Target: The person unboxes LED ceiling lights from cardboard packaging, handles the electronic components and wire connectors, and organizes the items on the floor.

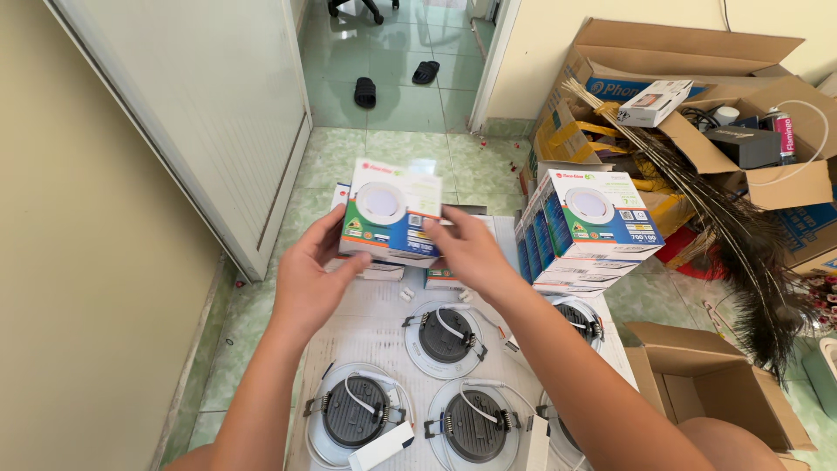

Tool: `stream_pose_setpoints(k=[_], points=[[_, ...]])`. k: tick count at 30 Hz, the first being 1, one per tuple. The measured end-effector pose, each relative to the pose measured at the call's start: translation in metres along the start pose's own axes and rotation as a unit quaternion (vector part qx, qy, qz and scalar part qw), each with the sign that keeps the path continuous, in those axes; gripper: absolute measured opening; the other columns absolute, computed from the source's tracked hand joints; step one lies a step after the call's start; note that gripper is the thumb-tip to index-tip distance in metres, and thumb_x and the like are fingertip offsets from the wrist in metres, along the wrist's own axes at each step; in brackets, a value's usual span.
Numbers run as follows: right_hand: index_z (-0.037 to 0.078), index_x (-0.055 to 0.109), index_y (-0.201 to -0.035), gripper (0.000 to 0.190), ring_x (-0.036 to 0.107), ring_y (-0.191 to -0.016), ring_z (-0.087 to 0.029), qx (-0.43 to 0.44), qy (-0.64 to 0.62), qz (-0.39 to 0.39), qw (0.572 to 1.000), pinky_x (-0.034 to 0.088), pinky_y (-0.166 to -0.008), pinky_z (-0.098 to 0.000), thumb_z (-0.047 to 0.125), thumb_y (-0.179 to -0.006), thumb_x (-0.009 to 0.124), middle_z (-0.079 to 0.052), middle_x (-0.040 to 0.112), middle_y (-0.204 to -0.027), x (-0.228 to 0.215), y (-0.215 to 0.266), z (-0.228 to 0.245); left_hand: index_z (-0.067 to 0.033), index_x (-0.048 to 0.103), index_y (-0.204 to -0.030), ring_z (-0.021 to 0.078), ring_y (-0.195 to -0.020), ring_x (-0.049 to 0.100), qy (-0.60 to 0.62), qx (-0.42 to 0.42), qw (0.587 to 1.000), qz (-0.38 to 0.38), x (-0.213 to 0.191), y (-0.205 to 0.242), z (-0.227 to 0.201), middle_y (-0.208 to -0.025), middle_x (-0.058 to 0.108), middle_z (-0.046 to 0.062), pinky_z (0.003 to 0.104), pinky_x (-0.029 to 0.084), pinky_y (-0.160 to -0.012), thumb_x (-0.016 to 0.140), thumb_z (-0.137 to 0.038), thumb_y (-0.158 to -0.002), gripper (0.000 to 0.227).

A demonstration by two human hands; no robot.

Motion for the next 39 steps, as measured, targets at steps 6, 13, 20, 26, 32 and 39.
stream_pose_setpoints(k=[6, 13, 20, 26, 32, 39], points=[[-0.004, 0.038, -0.174, 0.117, 0.077, -0.136, -0.029, -0.022, 0.175, 0.068, 0.982, 0.065, -0.11, -0.0389, 0.037, -0.079, 0.094, -0.025, 0.07, -0.156, 0.038, 0.031, 0.051, -0.0071, 0.05, -0.171, 0.0451, -0.154, 0.056, -0.231, -0.077, 0.969, -0.038, -0.028, -0.005, 0.025, -0.166, 0.057, 0.027, 0.055, 0.048, -0.129, 0.091, -0.018, -0.092, 0.09], [-0.013, 0.033, -0.172, 0.11, 0.078, -0.13, -0.041, -0.084, 0.225, 0.035, 0.97, 0.071, -0.1, -0.0368, 0.012, -0.082, 0.091, -0.035, 0.069, -0.15, 0.05, 0.047, 0.052, -0.0106, 0.057, -0.166, 0.0368, -0.145, 0.066, -0.192, -0.166, 0.967, -0.013, -0.027, -0.003, 0.046, -0.154, 0.072, 0.019, 0.039, 0.059, -0.118, 0.09, -0.016, -0.093, 0.08], [-0.009, 0.037, -0.172, 0.102, 0.079, -0.127, -0.037, -0.089, 0.182, 0.018, 0.979, 0.072, -0.098, -0.0341, 0.005, -0.085, 0.088, -0.031, 0.071, -0.151, 0.046, 0.026, 0.028, -0.0058, 0.056, -0.166, 0.0418, -0.136, 0.071, -0.217, -0.132, 0.967, -0.016, -0.026, 0.0, 0.026, -0.145, 0.074, 0.028, 0.045, 0.064, -0.111, 0.087, -0.014, -0.095, 0.078], [-0.008, 0.043, -0.17, 0.094, 0.079, -0.127, -0.036, -0.1, 0.178, 0.01, 0.979, 0.071, -0.098, -0.0346, 0.001, -0.087, 0.088, -0.03, 0.073, -0.149, 0.042, 0.02, 0.031, -0.0068, 0.06, -0.163, 0.0392, -0.136, 0.072, -0.203, -0.123, 0.971, -0.026, -0.025, -0.007, 0.041, -0.145, 0.076, 0.025, 0.044, 0.064, -0.111, 0.082, -0.002, -0.096, 0.071], [-0.007, 0.045, -0.169, 0.091, 0.079, -0.128, -0.036, -0.102, 0.18, 0.018, 0.978, 0.07, -0.1, -0.0362, 0.003, -0.088, 0.087, -0.029, 0.072, -0.149, 0.041, 0.015, 0.025, -0.0067, 0.062, -0.162, 0.0376, -0.131, 0.075, -0.23, -0.106, 0.967, -0.029, -0.028, -0.008, 0.043, -0.142, 0.077, 0.025, 0.047, 0.065, -0.109, 0.078, 0.003, -0.097, 0.067], [-0.005, 0.052, -0.164, 0.087, 0.082, -0.121, -0.034, -0.113, 0.133, 0.015, 0.985, 0.072, -0.097, -0.0365, 0.005, -0.086, 0.089, -0.027, 0.075, -0.146, 0.029, 0.01, 0.011, -0.0033, 0.064, -0.157, 0.0434, -0.127, 0.076, -0.265, -0.079, 0.961, -0.029, -0.029, -0.009, 0.048, -0.14, 0.078, 0.027, 0.055, 0.065, -0.106, 0.079, 0.005, -0.097, 0.062]])
Point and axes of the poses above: each hand's wrist, its own y-axis away from the middle knuckle, its own x-axis out of the palm, z = x × y, the point moved 9 cm from there along -y, towards the middle knuckle
